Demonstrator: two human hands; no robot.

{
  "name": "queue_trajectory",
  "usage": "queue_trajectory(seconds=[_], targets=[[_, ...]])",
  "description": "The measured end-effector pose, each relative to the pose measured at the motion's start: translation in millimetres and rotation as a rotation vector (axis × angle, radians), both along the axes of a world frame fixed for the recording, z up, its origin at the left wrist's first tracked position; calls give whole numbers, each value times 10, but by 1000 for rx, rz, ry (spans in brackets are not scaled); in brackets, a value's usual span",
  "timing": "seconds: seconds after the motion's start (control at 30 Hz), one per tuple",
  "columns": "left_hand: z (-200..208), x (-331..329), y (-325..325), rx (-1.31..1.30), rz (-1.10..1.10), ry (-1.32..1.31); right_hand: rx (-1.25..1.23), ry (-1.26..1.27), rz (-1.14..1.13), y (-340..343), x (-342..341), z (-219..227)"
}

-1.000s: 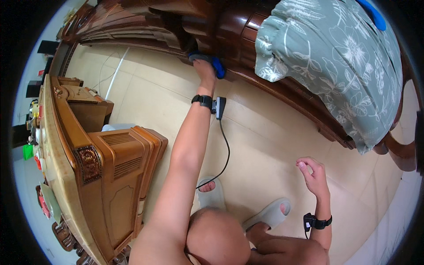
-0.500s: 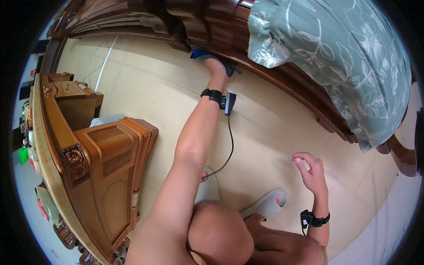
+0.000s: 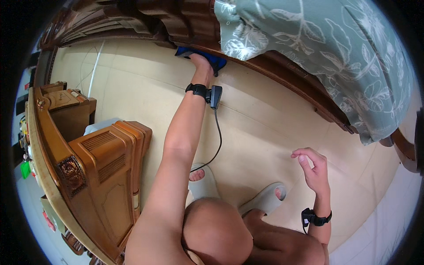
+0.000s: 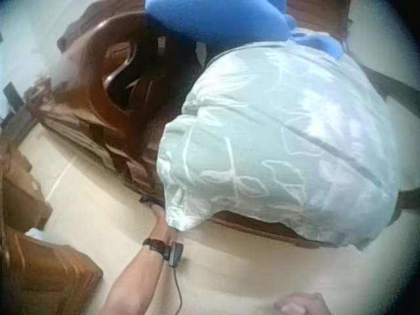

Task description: Clean the surface and edges of a wooden chair using a damp cloth.

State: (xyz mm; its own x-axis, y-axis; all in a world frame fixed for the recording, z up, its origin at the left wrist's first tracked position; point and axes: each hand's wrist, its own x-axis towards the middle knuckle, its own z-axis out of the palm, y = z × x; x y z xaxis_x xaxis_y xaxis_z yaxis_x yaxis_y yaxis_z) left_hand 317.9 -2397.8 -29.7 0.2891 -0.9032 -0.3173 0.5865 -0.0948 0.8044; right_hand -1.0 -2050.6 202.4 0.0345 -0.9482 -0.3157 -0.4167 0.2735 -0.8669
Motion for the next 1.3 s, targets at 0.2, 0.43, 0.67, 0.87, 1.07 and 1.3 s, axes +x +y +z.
queue_trajectory(seconds=[0.2,0.43,0.67,0.87,1.07,1.3], targets=[[702,-801,427,18,3,411,9,15,-31,23,-44,-54],[991,-947,803,145,-95,-754,-13,1,31,-41,36,18],[532,-902,1398,-701,-425,-1718,-106,43,25,-67,-58,-13],[1384,-1375,1541,-772,-423,-1576,-144,6,-33,-55,-100,-31],[1490,-1760,1767,-1043,-840,-1682,-151,-64,-374,-15,-128,-207],[1497,-1910,1726,-1379,-1055,-1389,-141,-529,-552,130,-118,-511]])
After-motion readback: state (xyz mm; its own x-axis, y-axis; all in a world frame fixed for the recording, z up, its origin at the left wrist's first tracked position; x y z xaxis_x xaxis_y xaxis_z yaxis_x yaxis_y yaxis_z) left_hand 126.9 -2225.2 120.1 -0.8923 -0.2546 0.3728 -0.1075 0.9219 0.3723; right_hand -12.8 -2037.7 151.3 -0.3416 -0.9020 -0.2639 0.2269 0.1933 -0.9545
